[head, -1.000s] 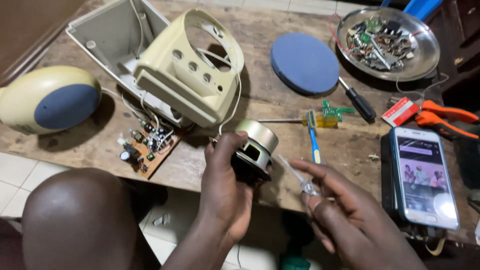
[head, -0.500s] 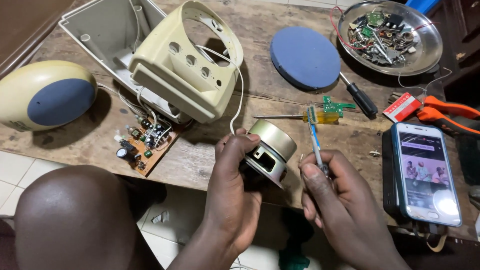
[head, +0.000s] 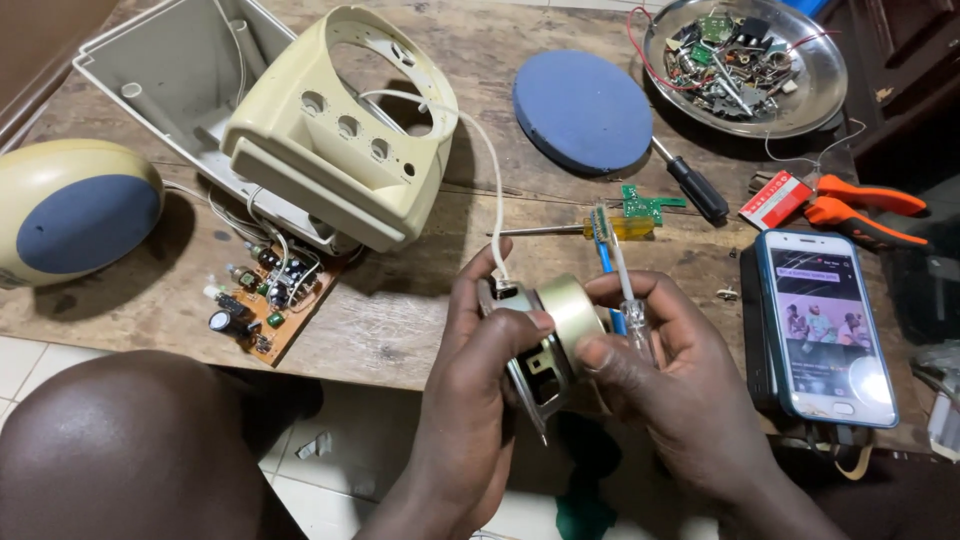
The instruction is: Inspecting and cleaning the internal components of a disassembled speaker, including the driver and circuit board.
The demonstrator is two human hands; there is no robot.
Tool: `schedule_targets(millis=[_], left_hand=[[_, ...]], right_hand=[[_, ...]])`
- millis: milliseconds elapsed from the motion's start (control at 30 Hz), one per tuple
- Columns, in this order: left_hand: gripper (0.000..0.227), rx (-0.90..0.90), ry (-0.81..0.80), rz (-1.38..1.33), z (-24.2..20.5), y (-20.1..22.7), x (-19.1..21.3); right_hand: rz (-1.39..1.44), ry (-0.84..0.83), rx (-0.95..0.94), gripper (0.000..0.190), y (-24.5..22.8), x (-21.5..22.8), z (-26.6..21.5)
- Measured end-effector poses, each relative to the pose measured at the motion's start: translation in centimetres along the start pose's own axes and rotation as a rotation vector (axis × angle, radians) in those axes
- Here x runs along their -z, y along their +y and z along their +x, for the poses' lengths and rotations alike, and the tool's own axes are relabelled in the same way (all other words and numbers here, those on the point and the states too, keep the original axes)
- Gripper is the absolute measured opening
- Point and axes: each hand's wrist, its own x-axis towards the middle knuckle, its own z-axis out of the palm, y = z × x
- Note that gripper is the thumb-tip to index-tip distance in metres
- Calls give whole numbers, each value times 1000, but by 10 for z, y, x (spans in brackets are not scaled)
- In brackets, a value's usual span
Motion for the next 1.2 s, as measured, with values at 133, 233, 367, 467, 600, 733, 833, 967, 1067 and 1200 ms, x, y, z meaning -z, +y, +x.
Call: schedule_targets(millis=[133, 233, 367, 467, 600, 733, 833, 967, 1067, 1200], left_hand=[[83, -61, -20, 98, 1, -5, 2], [80, -60, -41, 52, 1, -4, 2], [58, -2, -35, 0, -1, 4, -3], [42, -24, -205, -242, 12, -19, 10], [33, -274, -1041, -989, 43, -68, 42], [59, -29, -436, -605, 4, -21, 3], [88, 160, -52, -347, -13, -3, -16], [73, 128, -113, -437, -5, -10, -9], [68, 135, -59, -421, -4, -3, -9], [61, 77, 88, -392, 0, 7, -7]], right_hand=[[124, 18, -79, 48, -3, -2, -2], [23, -3, -30, 47, -3, 2, 0], [50, 67, -60, 38, -10, 1, 1], [182, 177, -146, 26, 10, 11, -1], [364, 366, -261, 20, 52, 31, 2], [300, 289, -232, 23, 19, 2, -1], [252, 243, -216, 50, 2, -8, -6], [-166, 155, 99, 33, -6, -3, -2], [-410, 245, 149, 24, -20, -1, 0], [-828, 352, 310, 30, -40, 9, 1]])
